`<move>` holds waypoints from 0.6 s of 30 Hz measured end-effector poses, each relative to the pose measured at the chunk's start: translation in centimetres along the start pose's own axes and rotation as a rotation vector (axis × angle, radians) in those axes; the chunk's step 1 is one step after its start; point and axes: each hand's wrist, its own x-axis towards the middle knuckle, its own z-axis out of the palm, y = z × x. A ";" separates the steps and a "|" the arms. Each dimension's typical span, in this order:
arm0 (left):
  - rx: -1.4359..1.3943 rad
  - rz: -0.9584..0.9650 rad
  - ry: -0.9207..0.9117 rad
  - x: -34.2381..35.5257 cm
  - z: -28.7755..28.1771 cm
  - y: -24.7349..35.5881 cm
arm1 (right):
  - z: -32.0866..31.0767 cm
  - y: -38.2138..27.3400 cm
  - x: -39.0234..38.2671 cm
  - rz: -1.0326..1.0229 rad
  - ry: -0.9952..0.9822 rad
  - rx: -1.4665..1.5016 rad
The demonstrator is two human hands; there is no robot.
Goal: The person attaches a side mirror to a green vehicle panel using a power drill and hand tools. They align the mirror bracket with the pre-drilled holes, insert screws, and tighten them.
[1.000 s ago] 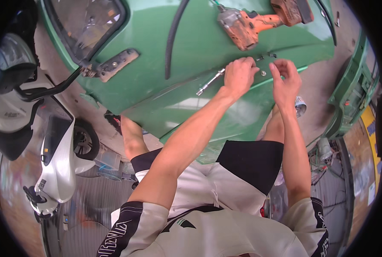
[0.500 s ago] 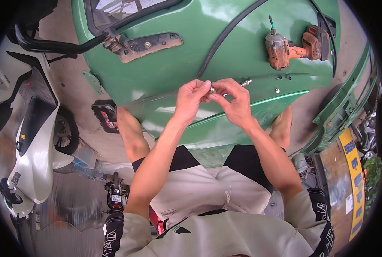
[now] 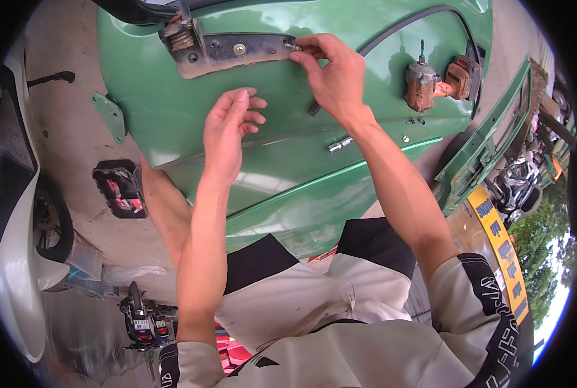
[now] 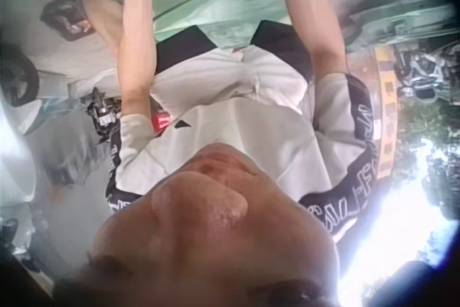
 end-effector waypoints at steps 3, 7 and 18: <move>0.138 0.018 0.048 0.3 -1.7 0.3 | 0.6 0.7 0.5 -0.118 -0.037 -0.116; 0.124 0.088 0.071 1.0 -2.8 1.4 | 1.1 1.6 1.5 -0.261 0.026 -0.181; 0.217 0.100 0.097 1.4 -2.9 0.5 | 1.2 2.0 2.1 -0.317 -0.060 -0.173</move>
